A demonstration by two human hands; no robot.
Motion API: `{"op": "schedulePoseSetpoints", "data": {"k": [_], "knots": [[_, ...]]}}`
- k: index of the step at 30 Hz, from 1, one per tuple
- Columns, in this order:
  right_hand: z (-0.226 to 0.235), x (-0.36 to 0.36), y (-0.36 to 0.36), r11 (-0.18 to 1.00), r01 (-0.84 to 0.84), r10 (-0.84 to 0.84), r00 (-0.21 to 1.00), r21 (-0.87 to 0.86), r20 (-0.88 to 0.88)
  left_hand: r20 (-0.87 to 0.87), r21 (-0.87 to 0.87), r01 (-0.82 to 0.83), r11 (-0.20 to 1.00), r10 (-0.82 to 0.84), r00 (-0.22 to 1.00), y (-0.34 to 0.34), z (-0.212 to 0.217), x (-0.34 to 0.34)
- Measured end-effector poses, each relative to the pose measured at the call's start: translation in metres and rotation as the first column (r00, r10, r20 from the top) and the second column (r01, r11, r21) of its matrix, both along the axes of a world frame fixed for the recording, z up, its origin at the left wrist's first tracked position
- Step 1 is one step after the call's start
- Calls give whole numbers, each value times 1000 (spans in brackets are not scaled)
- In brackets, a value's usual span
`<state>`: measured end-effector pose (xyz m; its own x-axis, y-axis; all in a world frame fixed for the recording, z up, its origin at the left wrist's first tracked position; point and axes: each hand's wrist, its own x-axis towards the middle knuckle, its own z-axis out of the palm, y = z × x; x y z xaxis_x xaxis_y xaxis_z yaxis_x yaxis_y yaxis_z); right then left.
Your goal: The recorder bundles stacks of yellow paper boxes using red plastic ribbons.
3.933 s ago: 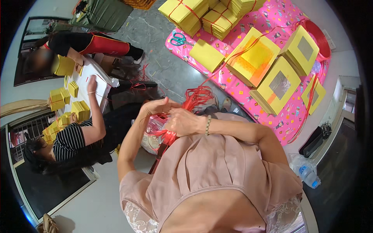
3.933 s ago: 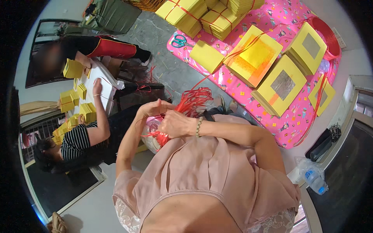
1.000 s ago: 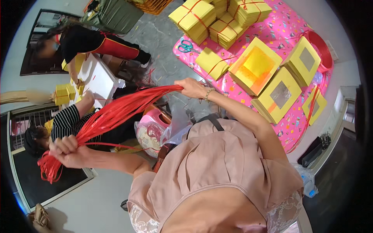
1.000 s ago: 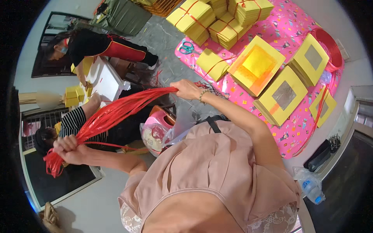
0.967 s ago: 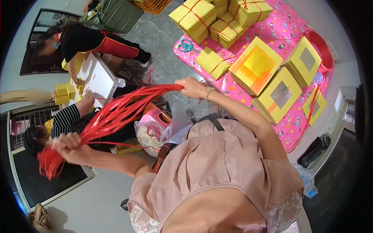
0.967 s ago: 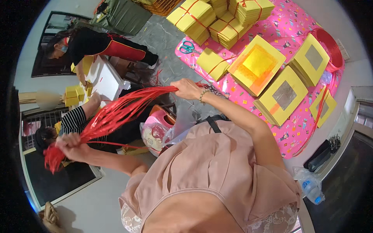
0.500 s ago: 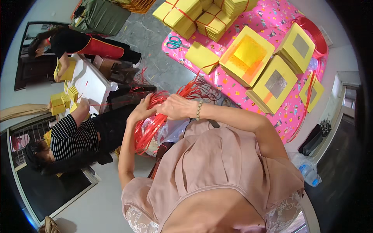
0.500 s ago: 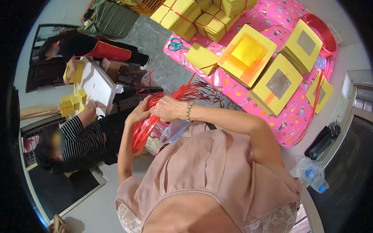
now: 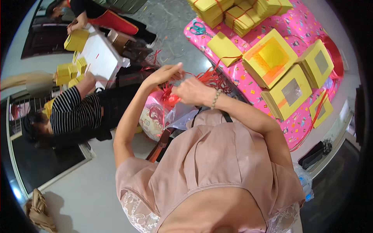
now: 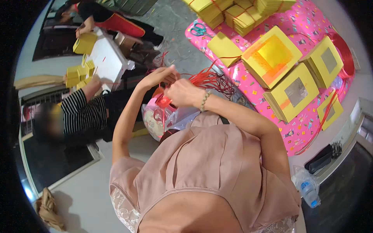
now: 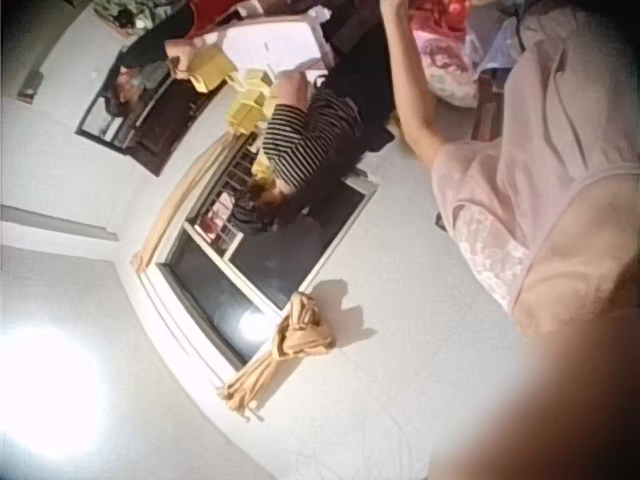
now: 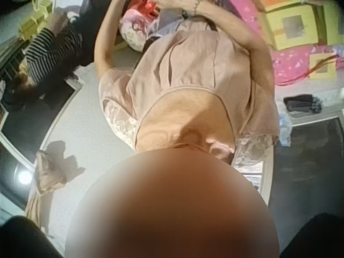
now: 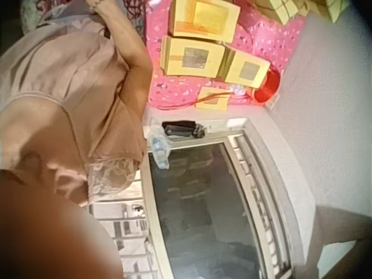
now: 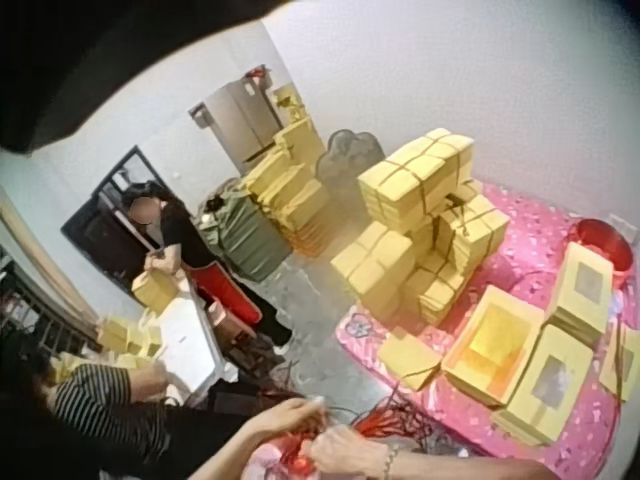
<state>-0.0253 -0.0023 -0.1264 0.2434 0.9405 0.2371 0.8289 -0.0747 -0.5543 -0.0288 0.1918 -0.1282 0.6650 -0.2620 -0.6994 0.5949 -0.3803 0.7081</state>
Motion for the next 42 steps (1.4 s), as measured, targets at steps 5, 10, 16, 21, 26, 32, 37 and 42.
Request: {"op": "schedulePoseSetpoints", "data": {"k": [5, 10, 16, 21, 26, 32, 37, 42], "knots": [[-4, 25, -3, 987, 82, -90, 995, -140, -52, -285, -127, -11, 992, -26, 958, -38, 25, 4], [-9, 31, -6, 969, 152, -160, 987, -194, -23, -292, -413, -150, 898, 26, 956, -10, -26, 2], [-12, 30, -9, 940, 200, -201, 979, -275, 24, 409, 341, -527, 778, 382, 829, 84, -73, -61], [-11, 23, 3, 956, 202, -205, 979, -215, 10, 308, 799, -496, 340, 478, 823, 146, -142, -230], [-15, 22, 12, 950, 209, -211, 977, -232, 15, -77, 701, -560, 442, 827, 556, 84, -148, -287], [-30, 31, 26, 927, 255, -301, 943, -275, -140, 7, 480, -731, 486, 831, 557, 78, -136, -292], [-50, 67, 27, 904, 332, -426, 762, -270, -487, 22, -207, -963, 172, 985, 171, 73, 1, -225], [-2, 84, 29, 929, 154, -355, 127, -335, -926, 43, -598, -734, 322, 927, 372, 58, 101, -173]]}}
